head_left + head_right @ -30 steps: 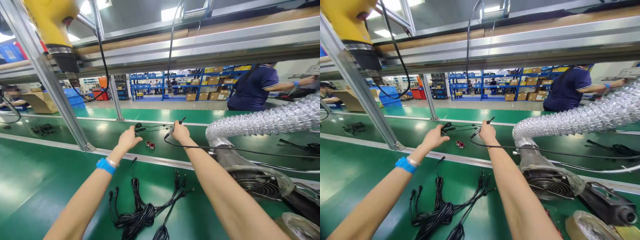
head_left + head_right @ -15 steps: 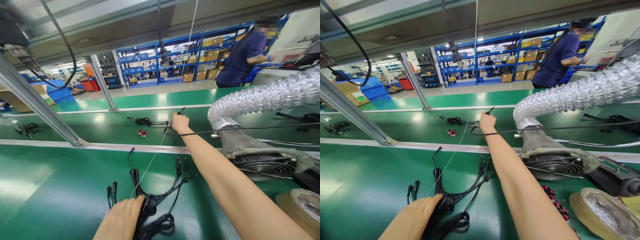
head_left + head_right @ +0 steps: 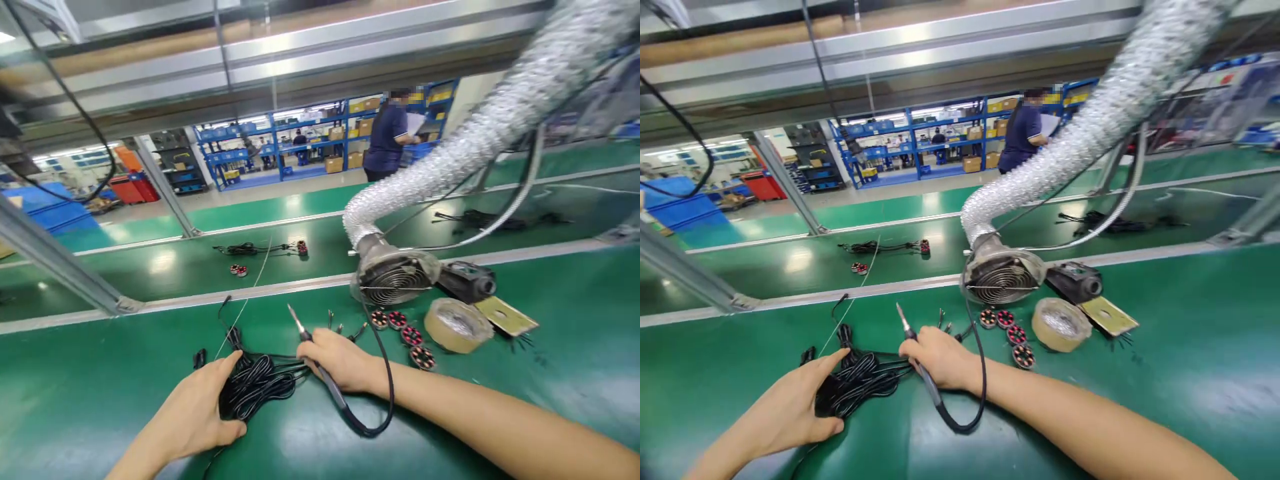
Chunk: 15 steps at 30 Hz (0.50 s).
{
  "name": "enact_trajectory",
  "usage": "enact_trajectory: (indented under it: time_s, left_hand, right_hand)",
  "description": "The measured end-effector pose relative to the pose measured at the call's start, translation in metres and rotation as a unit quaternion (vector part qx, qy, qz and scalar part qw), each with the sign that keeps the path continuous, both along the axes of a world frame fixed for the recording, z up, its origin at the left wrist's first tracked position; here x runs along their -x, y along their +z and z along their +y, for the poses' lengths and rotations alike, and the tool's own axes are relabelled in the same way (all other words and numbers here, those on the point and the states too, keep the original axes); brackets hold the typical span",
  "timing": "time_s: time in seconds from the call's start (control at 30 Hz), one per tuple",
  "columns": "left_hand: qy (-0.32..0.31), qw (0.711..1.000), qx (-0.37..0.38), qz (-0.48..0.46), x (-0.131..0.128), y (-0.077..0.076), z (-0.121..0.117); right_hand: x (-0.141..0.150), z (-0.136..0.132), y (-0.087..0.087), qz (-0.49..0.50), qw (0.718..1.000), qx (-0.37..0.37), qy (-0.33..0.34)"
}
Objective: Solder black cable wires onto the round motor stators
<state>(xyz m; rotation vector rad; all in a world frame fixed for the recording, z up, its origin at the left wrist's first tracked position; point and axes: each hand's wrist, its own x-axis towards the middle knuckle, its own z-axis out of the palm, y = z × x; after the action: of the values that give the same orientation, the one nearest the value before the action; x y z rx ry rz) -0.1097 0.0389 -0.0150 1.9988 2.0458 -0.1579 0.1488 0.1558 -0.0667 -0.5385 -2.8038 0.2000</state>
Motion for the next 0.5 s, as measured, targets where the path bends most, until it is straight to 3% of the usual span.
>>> enact_trajectory:
  time_s: [0.17,0.3,0.4,0.5]
  left_hand:
    - [-0.025,0.999,0.024,-0.008,-0.02,-0.004,-0.014]
    - [-0.03,0.998,0.054,-0.023,-0.044,-0.005,-0.023]
    - [-0.004,0.998,0.046,-0.042,-0.051,-0.001,-0.028]
    - [0.005,0.995,-0.006,-0.095,-0.057,0.008,-0.033]
  right_hand:
    - [-0.039,-0.036,-0.008,0.045,0.997,-0.057,0.033]
    - [-0.063,-0.044,-0.004,0.073,0.992,-0.074,0.066]
    - [-0.074,-0.04,0.011,0.081,0.99,-0.062,0.096]
    - [-0.082,-0.031,0.04,0.083,0.989,-0.028,0.118]
